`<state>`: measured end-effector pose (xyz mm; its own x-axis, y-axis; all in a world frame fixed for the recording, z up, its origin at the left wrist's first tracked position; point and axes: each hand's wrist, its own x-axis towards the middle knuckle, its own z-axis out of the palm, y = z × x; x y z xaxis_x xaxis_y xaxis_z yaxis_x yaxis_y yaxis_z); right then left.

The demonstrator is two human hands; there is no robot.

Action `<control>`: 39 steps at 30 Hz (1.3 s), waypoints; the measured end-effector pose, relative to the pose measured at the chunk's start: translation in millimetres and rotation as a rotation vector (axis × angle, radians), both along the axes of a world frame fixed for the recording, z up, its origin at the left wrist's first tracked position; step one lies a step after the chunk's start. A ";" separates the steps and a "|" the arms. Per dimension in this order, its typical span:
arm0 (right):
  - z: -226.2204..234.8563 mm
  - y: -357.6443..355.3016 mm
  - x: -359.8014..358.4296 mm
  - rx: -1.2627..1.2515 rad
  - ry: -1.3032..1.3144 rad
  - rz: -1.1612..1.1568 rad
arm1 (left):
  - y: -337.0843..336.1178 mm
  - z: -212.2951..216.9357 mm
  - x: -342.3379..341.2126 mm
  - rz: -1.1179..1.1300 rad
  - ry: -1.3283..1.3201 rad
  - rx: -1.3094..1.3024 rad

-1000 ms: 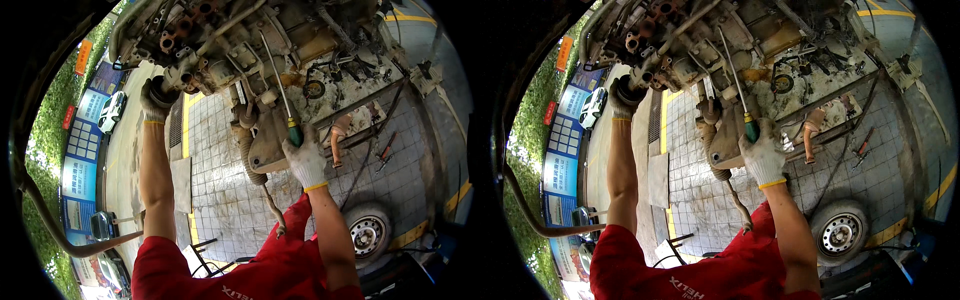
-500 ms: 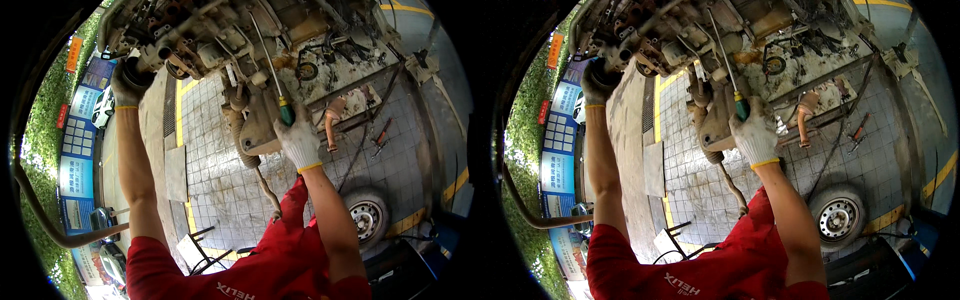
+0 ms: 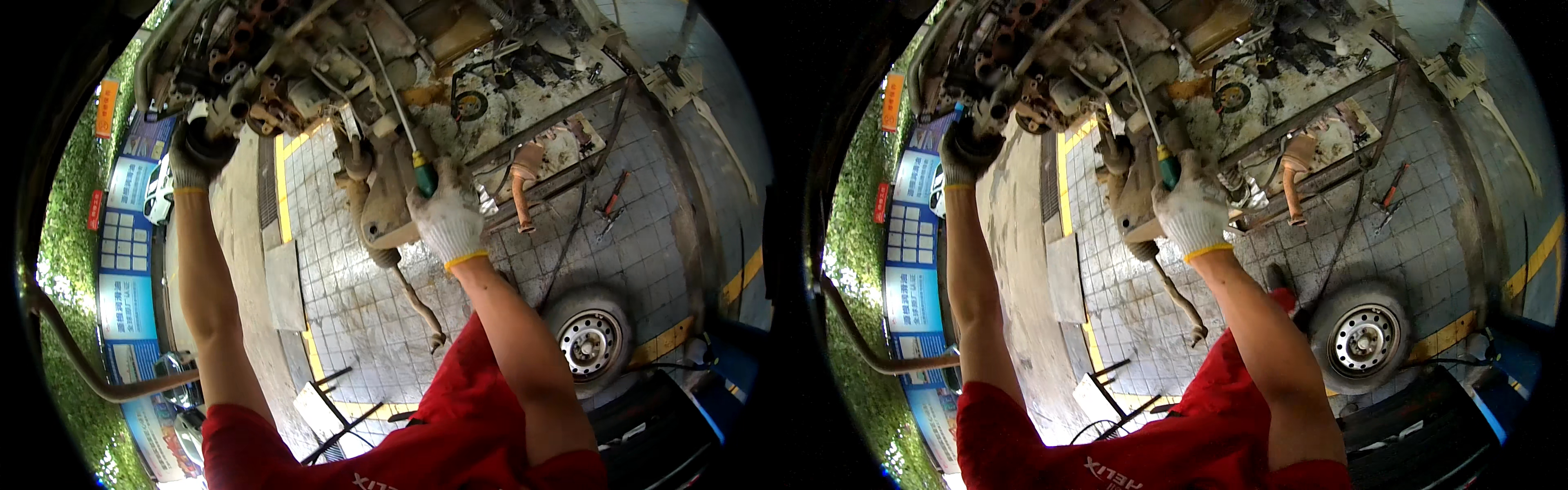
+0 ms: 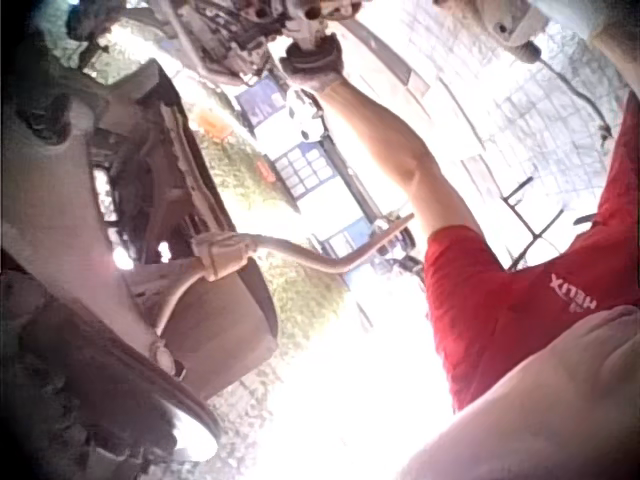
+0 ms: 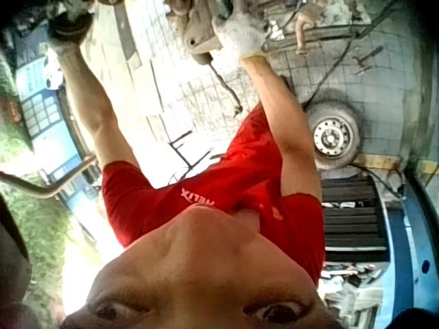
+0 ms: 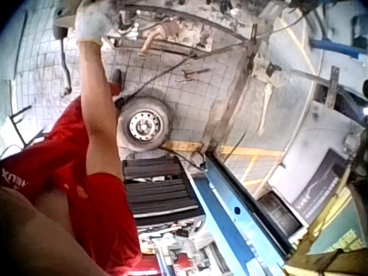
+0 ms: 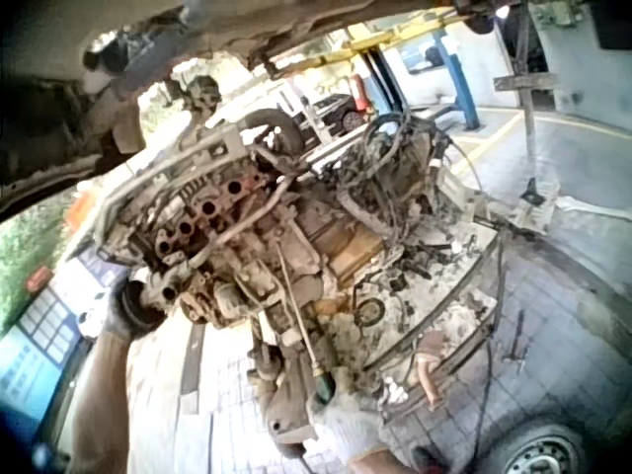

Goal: The person uses a cordless impact wrench and a screwdriver to remove bolts and components from a car engine mounted on a stand. They detach the exhaust manifold and other parts, placing them on the floor, then walk away from the engine.

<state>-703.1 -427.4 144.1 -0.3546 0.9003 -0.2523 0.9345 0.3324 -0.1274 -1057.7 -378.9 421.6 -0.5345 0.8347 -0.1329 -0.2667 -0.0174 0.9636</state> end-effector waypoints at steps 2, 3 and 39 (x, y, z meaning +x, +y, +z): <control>19.9 -5.2 6.4 -0.112 -0.015 0.053 | -3.9 -3.0 -18.4 -0.118 -0.026 -0.015; 21.0 -4.5 11.9 -0.169 0.154 -0.020 | 0.4 -7.1 -12.2 -0.088 -0.042 -0.044; -17.1 -10.3 11.4 -0.113 1.038 0.051 | 25.6 -41.5 -41.5 -0.193 1.777 -0.244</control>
<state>-691.6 -437.7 127.0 -0.4822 0.8683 0.1161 0.3332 0.3044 -0.8924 -1099.2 -353.3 380.1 -0.0683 0.9471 0.3134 0.9973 0.0566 0.0463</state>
